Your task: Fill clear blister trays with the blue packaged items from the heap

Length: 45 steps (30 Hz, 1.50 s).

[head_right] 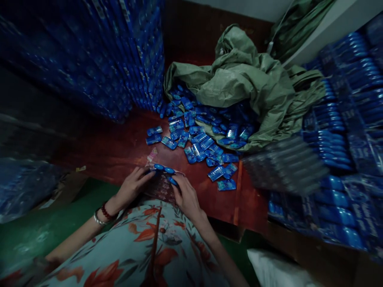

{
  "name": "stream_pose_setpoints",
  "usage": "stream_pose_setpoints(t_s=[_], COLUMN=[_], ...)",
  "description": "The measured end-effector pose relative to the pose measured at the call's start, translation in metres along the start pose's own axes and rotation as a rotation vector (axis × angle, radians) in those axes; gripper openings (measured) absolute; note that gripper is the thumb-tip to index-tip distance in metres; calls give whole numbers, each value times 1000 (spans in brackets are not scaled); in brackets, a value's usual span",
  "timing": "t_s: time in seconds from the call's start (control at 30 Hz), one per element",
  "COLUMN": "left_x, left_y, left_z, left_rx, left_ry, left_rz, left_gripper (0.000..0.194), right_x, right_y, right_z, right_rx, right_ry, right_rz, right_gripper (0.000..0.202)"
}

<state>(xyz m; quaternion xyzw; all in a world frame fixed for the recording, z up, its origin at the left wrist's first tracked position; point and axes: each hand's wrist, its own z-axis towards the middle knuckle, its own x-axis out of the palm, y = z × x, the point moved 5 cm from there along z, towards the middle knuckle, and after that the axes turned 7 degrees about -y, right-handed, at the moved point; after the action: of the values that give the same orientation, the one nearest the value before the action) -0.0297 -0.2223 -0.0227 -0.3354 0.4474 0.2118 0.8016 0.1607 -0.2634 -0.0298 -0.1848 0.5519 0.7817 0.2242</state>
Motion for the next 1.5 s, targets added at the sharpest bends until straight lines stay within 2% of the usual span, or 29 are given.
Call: stream_pose_setpoints(t_s=[0.17,0.33,0.47,0.6,0.67,0.73,0.8,0.97,1.07,1.13,1.17,1.23,1.33,1.4,1.5], left_x=[7,13,15,19,23,25,25,14,6,4,4,10,28,39,45], left_y=[2,1,-8,-15,-17,-17,-14,11,48,78,90,104,105,101,101], left_z=[0,-5,1,21,29,31,28,16,29,45,56,81,113,122,119], left_rx=[137,124,155,96,88,89,76,5,-201,-377,-423,-403,-240,-179,-182], left_ry=[85,85,78,184,224,207,129,-99,-244,-333,-343,-260,8,145,212], left_rz=[-35,-28,-8,30,37,43,47,-78,-183,-159,-122,-31,77,116,134], left_gripper=[38,37,32,28,27,26,28,31,27,24,23,21,22,28,32], right_x=[2,10,9,11,14,18,22,20,12,7,6,11,30,41,49], right_y=[-7,-4,5,15,21,25,26,18,4,-10,-17,-30,-38,-39,-38], right_z=[-10,-10,3,22,31,37,40,37,45,63,76,103,136,145,141], right_rx=[-189,-381,-360,-264,-235,-217,-208,-322,-345,-262,-203,-91,-6,25,50], right_ry=[-95,-4,109,288,337,352,332,227,141,41,0,-20,137,236,249], right_rz=[-79,-355,-453,-559,-624,-677,-701,-604,-509,-468,-468,-507,-617,-690,-716], right_gripper=[46,47,42,35,32,30,29,33,35,34,33,30,26,26,26])
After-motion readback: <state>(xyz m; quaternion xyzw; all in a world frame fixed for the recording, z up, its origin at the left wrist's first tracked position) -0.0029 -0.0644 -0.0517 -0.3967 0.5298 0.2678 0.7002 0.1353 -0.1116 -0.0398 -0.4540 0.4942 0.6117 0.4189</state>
